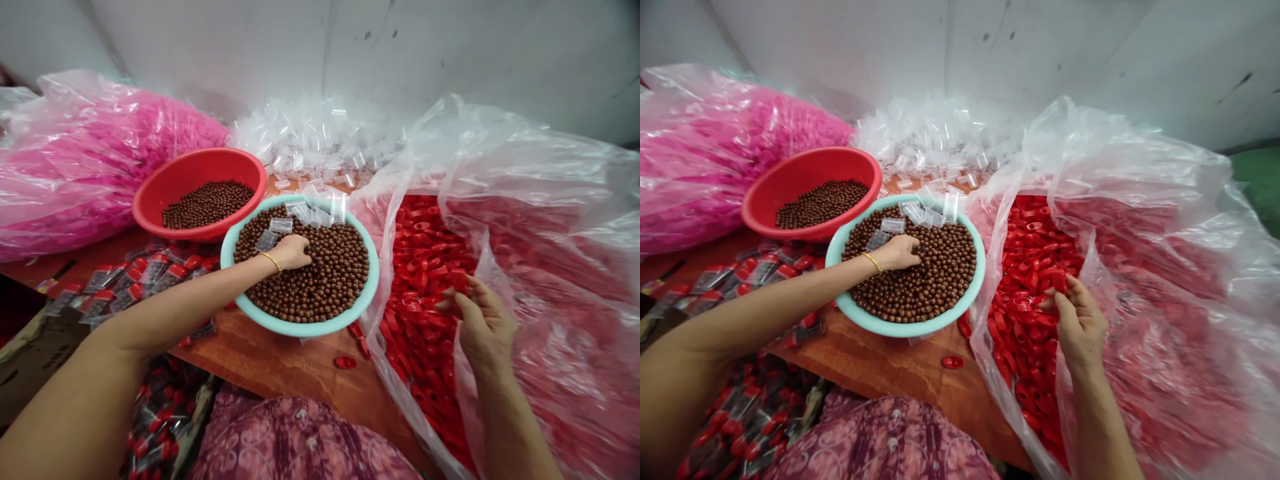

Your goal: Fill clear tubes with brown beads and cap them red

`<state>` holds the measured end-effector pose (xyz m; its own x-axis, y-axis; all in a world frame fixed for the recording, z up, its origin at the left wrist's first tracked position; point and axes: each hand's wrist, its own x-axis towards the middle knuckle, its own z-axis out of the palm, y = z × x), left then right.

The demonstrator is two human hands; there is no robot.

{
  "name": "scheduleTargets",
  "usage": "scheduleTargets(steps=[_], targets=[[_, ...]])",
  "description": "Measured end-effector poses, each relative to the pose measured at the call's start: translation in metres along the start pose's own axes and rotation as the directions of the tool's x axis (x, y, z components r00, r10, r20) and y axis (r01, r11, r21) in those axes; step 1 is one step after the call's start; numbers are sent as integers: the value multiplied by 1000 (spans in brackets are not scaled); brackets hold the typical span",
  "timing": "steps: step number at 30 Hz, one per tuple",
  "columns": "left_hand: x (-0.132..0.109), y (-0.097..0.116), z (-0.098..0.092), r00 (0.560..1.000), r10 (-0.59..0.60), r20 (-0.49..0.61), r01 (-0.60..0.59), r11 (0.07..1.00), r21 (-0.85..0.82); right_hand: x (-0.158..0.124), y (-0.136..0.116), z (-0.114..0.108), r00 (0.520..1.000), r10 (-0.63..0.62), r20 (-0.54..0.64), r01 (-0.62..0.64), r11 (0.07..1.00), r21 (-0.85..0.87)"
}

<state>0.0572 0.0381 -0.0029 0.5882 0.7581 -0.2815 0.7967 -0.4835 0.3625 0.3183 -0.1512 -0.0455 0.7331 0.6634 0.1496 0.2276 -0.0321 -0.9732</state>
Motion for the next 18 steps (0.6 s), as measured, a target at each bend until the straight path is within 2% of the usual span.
scheduleTargets(steps=[2,3,4,6,7,9,11,14,18], targets=[[-5,-7,3,999,29,-26,-32,987,-155,0,-8,1,997,73,12,-74,993,88],[-8,-9,4,998,48,-37,-57,954,-296,1,-13,2,994,111,20,-112,985,132],[-11,-12,3,997,67,-47,-81,883,-463,1,-17,4,989,141,32,-145,974,172],[-19,-15,2,994,96,-61,-108,641,-759,0,-27,10,976,192,105,-211,951,224],[-24,-16,0,992,106,-66,-112,524,-844,-1,-32,13,966,208,154,-241,941,236],[-33,-17,-3,989,126,-78,-122,396,-910,-5,-42,23,947,221,234,-276,931,237],[-41,-16,-5,983,155,-98,-145,332,-932,-11,-51,36,939,203,278,-268,938,220],[-50,-14,-4,967,215,-138,-196,275,-941,-19,-63,57,927,104,359,-186,961,203],[-54,-12,3,946,275,-174,-233,201,-951,-26,-76,91,870,-85,486,-16,980,200]])
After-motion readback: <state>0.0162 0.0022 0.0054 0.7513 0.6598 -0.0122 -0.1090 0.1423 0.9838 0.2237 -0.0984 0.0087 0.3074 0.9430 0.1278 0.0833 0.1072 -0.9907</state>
